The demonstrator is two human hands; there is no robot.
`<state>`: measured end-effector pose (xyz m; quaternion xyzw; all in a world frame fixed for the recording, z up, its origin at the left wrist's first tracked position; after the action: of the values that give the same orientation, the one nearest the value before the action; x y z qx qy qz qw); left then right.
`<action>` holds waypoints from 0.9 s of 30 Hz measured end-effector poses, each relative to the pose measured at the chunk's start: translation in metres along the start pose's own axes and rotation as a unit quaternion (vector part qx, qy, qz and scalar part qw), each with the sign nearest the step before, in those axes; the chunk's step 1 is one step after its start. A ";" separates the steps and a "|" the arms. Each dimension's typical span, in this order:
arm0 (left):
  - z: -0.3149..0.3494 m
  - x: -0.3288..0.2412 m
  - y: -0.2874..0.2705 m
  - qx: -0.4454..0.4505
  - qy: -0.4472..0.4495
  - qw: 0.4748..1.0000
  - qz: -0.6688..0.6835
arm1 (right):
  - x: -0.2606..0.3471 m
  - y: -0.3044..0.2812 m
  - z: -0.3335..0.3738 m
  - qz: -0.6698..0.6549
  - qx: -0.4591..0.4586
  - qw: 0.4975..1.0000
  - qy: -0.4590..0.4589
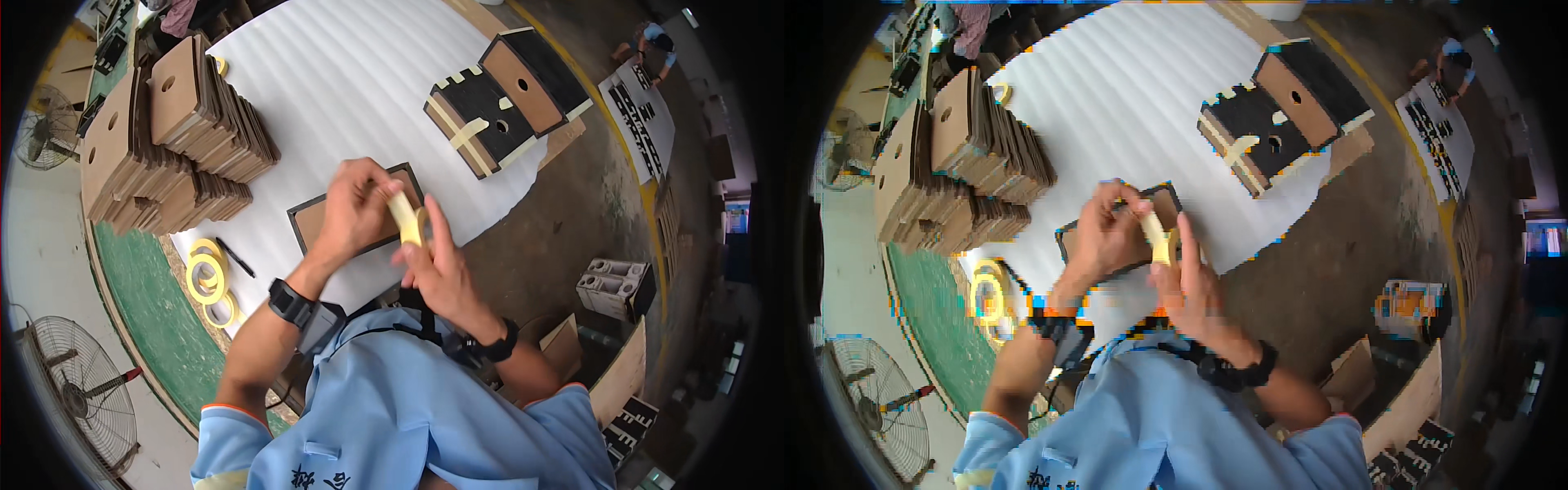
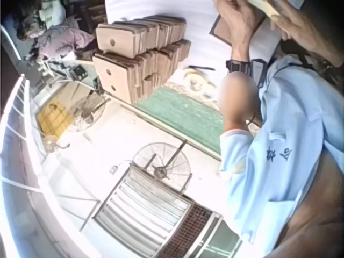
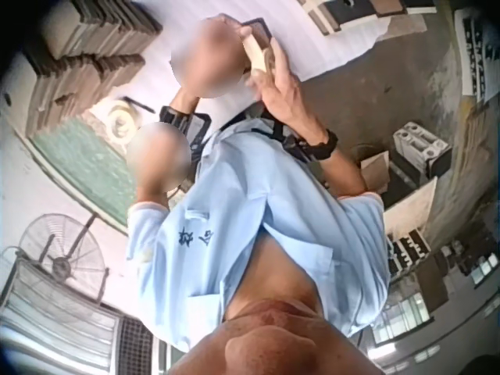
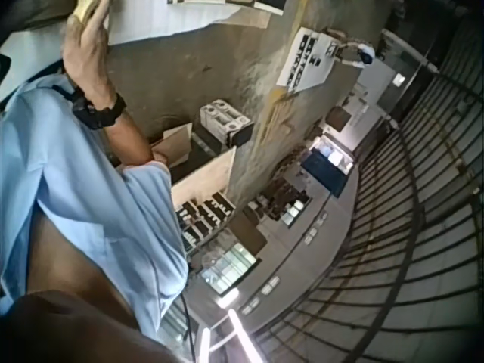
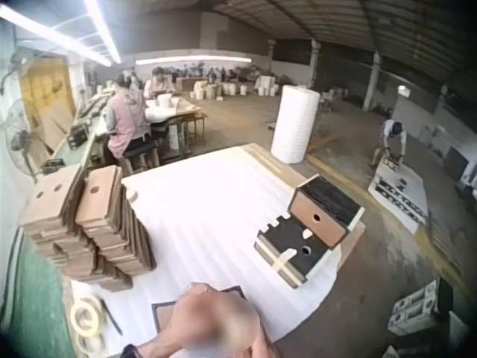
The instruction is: The person assembles small wooden boxes by placing a lid onto a base and securing it with yellow tape. They repeatedly pick up a box, apply tape across the top, and place the finished unit on a stack.
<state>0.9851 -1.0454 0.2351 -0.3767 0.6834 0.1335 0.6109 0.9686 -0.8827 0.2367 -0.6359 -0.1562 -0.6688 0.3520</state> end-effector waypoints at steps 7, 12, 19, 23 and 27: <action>-0.054 0.078 -0.043 0.054 -0.086 0.989 -0.106 | -0.089 0.059 0.055 -0.162 0.084 0.931 0.315; -0.030 0.152 -0.005 0.234 -0.262 0.929 -0.117 | -0.143 0.082 0.058 -0.172 0.072 0.917 0.352; -0.020 0.238 -0.003 0.323 -0.061 0.909 -0.255 | -0.183 0.076 0.043 -0.007 0.096 0.912 0.398; -0.022 0.106 -0.050 0.196 -0.076 0.964 -0.165 | -0.191 0.073 0.055 -0.023 0.079 0.907 0.413; 0.043 0.007 -0.014 0.229 0.119 0.934 -0.247 | -0.182 0.076 0.043 -0.057 0.052 0.902 0.425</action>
<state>1.0269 -1.0298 0.2226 -0.3965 0.6488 -0.2276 0.6083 1.0413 -0.8586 0.0501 -0.2622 -0.0628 -0.8854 0.3786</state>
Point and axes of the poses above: each hand's wrist, its own z-axis away from the middle knuckle, its own y-axis out of the palm, x = y × z, the point moved 10 cm from there along -z, towards the middle knuckle, and after that the axes turned 7 degrees about -x, right-handed, at the moved point
